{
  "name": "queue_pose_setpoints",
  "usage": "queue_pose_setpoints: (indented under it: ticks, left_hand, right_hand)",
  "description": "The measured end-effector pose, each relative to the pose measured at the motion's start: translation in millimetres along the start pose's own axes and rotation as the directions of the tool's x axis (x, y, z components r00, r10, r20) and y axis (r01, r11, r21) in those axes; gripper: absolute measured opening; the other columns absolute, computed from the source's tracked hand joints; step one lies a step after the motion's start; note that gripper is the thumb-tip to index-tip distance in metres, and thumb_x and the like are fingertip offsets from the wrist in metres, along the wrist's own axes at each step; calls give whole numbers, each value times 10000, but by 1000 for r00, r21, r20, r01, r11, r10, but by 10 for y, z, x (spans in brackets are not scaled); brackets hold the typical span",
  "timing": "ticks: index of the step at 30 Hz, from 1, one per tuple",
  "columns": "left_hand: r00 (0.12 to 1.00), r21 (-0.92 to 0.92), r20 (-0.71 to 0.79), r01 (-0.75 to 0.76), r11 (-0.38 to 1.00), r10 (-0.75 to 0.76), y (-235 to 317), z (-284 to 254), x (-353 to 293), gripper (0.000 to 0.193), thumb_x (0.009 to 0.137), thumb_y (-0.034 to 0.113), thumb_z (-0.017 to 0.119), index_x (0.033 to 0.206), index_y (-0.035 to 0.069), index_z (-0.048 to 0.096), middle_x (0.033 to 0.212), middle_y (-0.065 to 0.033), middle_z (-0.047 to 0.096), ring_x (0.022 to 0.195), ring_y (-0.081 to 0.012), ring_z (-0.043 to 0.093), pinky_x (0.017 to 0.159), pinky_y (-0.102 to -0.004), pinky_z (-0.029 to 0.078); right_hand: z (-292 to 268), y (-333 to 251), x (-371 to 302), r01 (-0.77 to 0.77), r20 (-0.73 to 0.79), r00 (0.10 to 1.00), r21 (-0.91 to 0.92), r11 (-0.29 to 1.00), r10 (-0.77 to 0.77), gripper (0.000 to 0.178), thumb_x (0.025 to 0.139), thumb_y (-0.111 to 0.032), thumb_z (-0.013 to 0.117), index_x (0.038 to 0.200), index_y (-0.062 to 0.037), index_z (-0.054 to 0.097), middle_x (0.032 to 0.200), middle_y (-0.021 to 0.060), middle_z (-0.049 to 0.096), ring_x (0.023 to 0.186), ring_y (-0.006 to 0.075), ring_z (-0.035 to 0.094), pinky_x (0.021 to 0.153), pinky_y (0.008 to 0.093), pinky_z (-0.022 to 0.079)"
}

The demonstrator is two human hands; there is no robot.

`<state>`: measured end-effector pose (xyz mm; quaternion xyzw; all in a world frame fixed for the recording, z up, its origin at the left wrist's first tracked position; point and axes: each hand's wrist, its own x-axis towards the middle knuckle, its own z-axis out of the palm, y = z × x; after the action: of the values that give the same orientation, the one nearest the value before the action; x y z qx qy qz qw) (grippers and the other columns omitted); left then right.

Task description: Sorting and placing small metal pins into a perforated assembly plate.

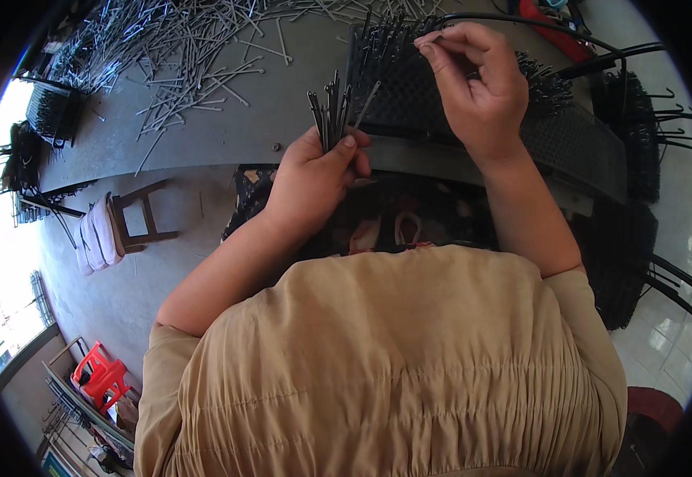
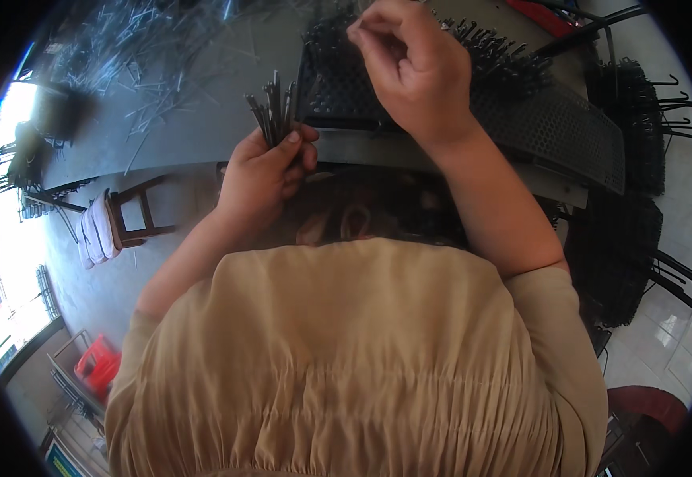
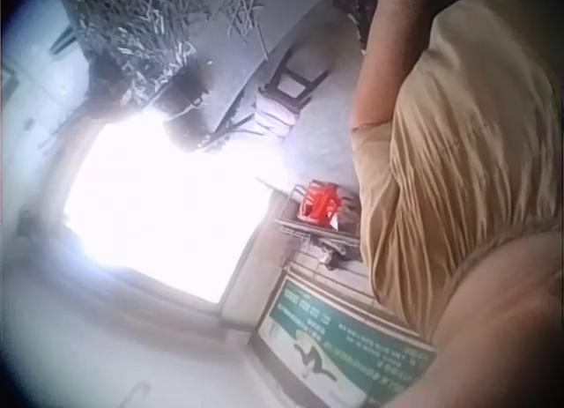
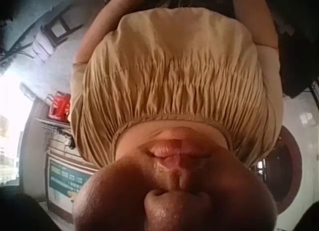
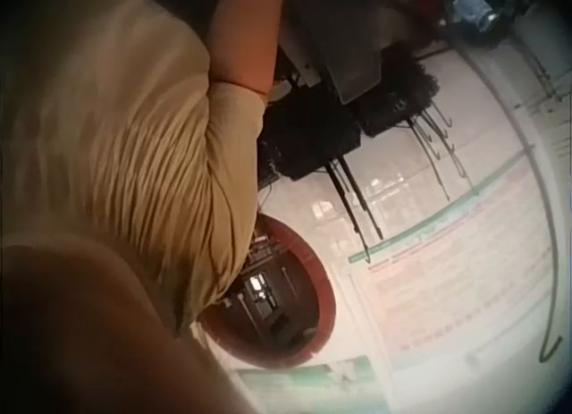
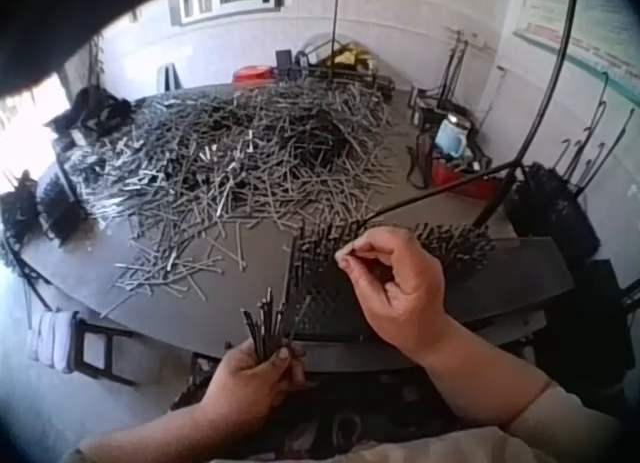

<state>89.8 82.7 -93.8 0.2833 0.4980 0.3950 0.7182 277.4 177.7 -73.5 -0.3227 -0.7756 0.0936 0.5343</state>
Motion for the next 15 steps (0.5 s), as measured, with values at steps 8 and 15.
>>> queue_pose_setpoints:
  ticks: [8,15]
  left_hand:
    - [999,117,-35,-27,993,31,2,2,7,148,983,133,468,985,37,580,737,-3,577,591,-55,451,527,-205,369]
    - [999,106,-48,-11,994,16,-2,20,12,147,981,134,470,984,41,584,730,1,570,591,-53,451,520,-202,365]
  right_hand:
    - [58,57,-45,-15,9,1000,-50,999,16,219,813,48,691,986,-7,569,904,84,685,816,130,679,743,226,538]
    - [57,10,29,-36,6,999,-90,995,37,225,746,-22,750,950,-51,661,874,50,687,827,179,644,754,278,490]
